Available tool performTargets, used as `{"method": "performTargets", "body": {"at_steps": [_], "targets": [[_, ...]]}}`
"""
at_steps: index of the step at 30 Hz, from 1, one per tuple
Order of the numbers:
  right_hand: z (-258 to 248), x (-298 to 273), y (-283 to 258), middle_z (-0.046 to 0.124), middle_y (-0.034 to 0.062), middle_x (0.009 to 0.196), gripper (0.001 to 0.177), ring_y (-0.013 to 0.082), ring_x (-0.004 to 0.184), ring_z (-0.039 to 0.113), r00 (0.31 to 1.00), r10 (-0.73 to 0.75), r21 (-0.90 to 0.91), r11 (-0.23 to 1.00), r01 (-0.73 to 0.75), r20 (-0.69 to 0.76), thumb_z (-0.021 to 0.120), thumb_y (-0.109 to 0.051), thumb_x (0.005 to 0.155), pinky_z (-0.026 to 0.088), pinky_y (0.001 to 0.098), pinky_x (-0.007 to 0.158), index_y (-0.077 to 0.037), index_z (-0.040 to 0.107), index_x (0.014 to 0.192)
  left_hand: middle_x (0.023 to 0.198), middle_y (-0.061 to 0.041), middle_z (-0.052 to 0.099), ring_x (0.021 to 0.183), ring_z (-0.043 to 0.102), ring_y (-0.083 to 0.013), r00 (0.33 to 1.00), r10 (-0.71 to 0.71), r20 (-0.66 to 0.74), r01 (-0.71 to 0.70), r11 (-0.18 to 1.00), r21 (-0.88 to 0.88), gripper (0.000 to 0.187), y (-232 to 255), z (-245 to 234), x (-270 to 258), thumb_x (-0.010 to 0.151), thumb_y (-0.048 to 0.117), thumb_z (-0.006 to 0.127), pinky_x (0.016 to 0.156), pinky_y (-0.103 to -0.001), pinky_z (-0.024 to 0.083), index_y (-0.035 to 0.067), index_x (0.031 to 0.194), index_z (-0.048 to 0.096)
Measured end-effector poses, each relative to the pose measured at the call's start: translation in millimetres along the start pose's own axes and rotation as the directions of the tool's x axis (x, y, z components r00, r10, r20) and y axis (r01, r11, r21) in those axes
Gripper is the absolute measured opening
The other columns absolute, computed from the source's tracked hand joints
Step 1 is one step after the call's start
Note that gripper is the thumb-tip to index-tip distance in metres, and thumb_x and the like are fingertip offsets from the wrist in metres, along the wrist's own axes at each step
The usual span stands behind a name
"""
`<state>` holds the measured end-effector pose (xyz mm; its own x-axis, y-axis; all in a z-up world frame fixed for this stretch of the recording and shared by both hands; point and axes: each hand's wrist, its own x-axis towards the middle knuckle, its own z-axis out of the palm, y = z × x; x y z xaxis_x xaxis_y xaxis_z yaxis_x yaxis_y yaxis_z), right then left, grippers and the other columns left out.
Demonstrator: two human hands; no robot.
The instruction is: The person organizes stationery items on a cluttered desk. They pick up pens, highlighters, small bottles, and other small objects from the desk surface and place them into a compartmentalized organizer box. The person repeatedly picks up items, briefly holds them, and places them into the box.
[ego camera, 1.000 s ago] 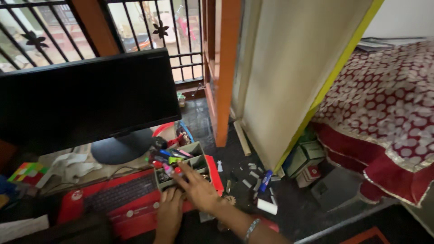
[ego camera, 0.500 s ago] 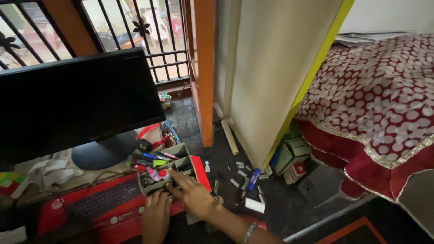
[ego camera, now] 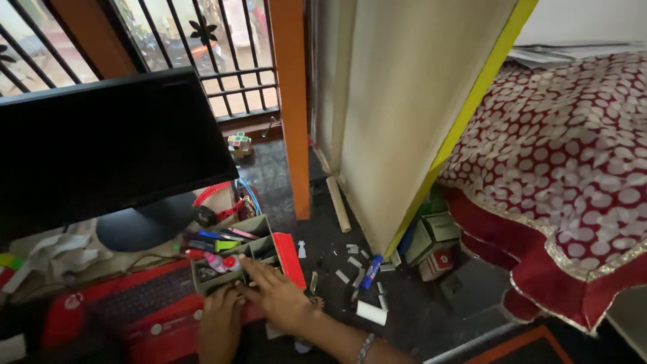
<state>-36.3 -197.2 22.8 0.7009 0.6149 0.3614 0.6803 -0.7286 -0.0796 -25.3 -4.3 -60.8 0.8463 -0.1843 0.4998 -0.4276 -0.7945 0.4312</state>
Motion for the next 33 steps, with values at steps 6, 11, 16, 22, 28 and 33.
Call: {"method": "performTargets", "body": {"at_steps": [6,11,16,22,28,33], "targets": [[-13,0,4,0.019,0.026,0.169,0.077,0.0386,0.157,0.024,0.996,-0.024,0.062,0.998,0.019,0.086,0.066,-0.009,0.077,0.026,0.0454,0.125,-0.008,0.051,0.152,0.127,-0.01,0.065,0.116,0.058,-0.0386,0.996,-0.067,-0.055,0.065,0.997,-0.035,0.028,11,-3,-1,0.085,0.015,0.068,0.095,-0.047,0.049,0.008,0.112,0.068],[-9,2,7,0.016,0.0269,0.17,0.076,0.0389,0.157,0.023,0.996,-0.045,0.034,0.999,0.042,0.075,0.068,-0.009,0.078,0.025,0.0459,0.125,-0.007,0.05,0.152,0.125,-0.009,0.066,0.117,0.059,-0.0364,0.993,-0.121,-0.005,0.121,0.991,-0.048,0.027,23,-14,6,0.085,0.013,0.068,0.095,-0.045,0.05,0.008,0.111,0.069],[-12,2,5,0.016,0.0282,0.169,0.078,0.0401,0.155,0.024,0.994,-0.028,0.066,0.998,0.021,0.101,0.069,-0.006,0.073,0.026,0.0461,0.122,-0.005,0.052,0.149,0.126,-0.009,0.065,0.117,0.059,-0.0354,0.986,-0.16,0.042,0.162,0.986,-0.044,0.028,24,-18,5,0.085,0.014,0.068,0.094,-0.044,0.05,0.008,0.111,0.069],[-9,0,1,0.024,0.0274,0.168,0.068,0.0411,0.155,0.029,1.0,-0.006,0.147,0.989,0.008,-0.014,0.069,-0.006,0.074,0.029,0.0472,0.124,-0.006,0.061,0.141,0.124,-0.01,0.065,0.114,0.059,-0.0366,0.997,-0.069,0.033,0.069,0.998,-0.002,0.031,13,-12,4,0.082,0.014,0.069,0.093,-0.046,0.05,0.008,0.112,0.067],[-3,2,-2,0.026,0.025,0.17,0.06,0.0386,0.155,0.032,0.996,0.015,0.121,0.993,-0.004,-0.086,0.069,-0.005,0.079,0.032,0.0466,0.123,-0.008,0.065,0.138,0.121,-0.011,0.065,0.109,0.06,-0.0379,0.999,-0.03,0.025,0.03,0.999,-0.024,0.029,10,-11,2,0.081,0.012,0.07,0.092,-0.047,0.05,0.009,0.11,0.066],[-15,3,-4,0.03,0.0241,0.167,0.065,0.0392,0.154,0.034,0.996,0.046,0.283,0.959,-0.022,-0.078,0.07,-0.001,0.071,0.034,0.0475,0.122,-0.005,0.065,0.135,0.12,-0.013,0.065,0.109,0.06,-0.0387,1.0,0.01,0.009,-0.01,0.999,-0.043,0.028,10,-12,4,0.08,0.011,0.07,0.092,-0.048,0.05,0.008,0.107,0.066]]}}
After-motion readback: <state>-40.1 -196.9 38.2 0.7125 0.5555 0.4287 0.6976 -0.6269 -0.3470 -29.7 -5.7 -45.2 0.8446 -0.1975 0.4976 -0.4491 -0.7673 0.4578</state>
